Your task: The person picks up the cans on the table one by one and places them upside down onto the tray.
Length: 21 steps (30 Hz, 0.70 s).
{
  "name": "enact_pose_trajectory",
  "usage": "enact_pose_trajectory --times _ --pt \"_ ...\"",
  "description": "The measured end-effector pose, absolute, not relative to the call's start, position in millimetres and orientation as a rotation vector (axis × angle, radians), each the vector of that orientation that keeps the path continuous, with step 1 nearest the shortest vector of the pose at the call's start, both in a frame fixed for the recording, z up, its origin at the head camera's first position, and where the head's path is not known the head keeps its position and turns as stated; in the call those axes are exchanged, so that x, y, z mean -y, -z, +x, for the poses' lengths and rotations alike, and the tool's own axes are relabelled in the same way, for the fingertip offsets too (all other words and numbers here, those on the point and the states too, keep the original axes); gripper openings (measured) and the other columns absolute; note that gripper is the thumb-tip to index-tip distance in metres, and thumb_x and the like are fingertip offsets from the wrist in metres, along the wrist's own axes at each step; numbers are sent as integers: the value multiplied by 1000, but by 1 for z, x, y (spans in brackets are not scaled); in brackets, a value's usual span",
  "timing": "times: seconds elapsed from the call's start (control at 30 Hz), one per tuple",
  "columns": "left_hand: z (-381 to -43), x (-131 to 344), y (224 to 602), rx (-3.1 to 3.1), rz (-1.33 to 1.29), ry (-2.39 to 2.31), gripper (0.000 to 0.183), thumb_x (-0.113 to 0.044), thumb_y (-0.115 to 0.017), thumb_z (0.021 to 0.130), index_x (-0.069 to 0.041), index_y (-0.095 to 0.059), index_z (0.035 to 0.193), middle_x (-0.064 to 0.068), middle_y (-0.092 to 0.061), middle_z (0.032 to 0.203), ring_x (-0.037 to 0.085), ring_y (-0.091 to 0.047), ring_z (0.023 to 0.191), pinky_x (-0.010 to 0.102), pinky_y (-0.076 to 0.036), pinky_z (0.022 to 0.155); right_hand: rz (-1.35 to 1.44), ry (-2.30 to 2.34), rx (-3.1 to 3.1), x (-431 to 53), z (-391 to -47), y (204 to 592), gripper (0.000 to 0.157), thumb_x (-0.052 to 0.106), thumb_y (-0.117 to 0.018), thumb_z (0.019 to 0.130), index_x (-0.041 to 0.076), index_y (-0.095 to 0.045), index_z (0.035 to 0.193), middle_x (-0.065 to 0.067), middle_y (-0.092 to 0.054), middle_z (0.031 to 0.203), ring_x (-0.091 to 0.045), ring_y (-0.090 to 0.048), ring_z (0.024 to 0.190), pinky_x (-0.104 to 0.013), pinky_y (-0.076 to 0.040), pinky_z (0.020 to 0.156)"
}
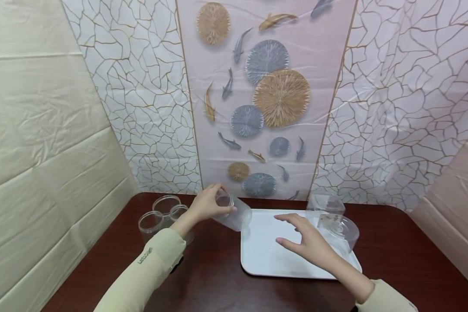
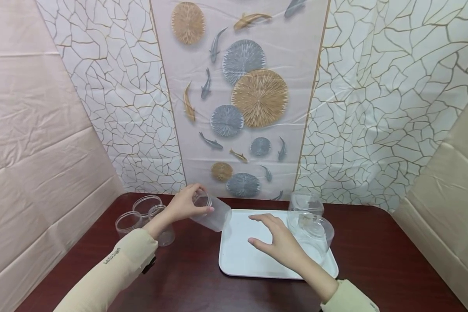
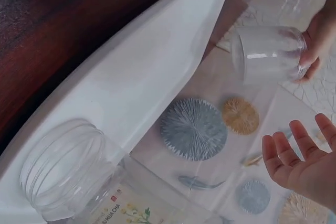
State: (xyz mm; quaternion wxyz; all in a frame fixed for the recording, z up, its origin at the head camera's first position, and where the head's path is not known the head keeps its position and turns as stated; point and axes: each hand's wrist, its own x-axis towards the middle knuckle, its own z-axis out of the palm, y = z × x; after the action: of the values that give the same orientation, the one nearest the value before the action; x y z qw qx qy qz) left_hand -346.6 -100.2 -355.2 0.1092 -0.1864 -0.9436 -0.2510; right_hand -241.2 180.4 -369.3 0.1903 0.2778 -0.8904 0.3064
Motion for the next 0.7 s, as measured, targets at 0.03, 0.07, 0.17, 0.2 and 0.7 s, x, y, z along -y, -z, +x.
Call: enact_pose_trajectory --times 0.03,0.07,0.17,0.2,0.7 --pt "-346 100 356 2758 -541 768 63 -59 -69 60 -21 -50 106 4 -56 104 20 -54 94 37 -44 78 769 -871 2503 -181 -241 368 48 32 -67 76 20 -51 119 7 -55 115 -14 -50 104 -36 -46 76" --pt "-345 99 356 2740 -537 795 63 -59 -68 60 -21 -50 107 3 -56 103 19 -54 94 36 -44 78 761 -881 2500 -182 -242 368 47 31 -67 76 19 -51 119 6 -55 115 -15 -50 103 -37 -47 75" --pt "-344 98 359 2673 -536 927 62 -56 -69 62 -20 -51 109 1 -56 102 18 -53 92 35 -44 76 747 -903 2490 -184 -242 367 46 29 -67 77 18 -52 119 3 -56 114 -17 -52 101 -38 -47 73" --pt "-344 97 360 2652 -536 983 61 -55 -70 62 -19 -51 109 0 -56 102 17 -53 91 34 -45 75 742 -906 2489 -184 -243 367 45 28 -67 77 18 -52 118 2 -56 114 -17 -52 100 -37 -48 73" --pt "-325 88 358 2339 -578 1751 44 -20 -71 73 -17 -50 112 7 -49 110 27 -53 93 29 -51 59 644 -1184 2495 -178 -246 366 45 25 -65 79 17 -49 120 -3 -55 113 -17 -52 99 -32 -48 74"
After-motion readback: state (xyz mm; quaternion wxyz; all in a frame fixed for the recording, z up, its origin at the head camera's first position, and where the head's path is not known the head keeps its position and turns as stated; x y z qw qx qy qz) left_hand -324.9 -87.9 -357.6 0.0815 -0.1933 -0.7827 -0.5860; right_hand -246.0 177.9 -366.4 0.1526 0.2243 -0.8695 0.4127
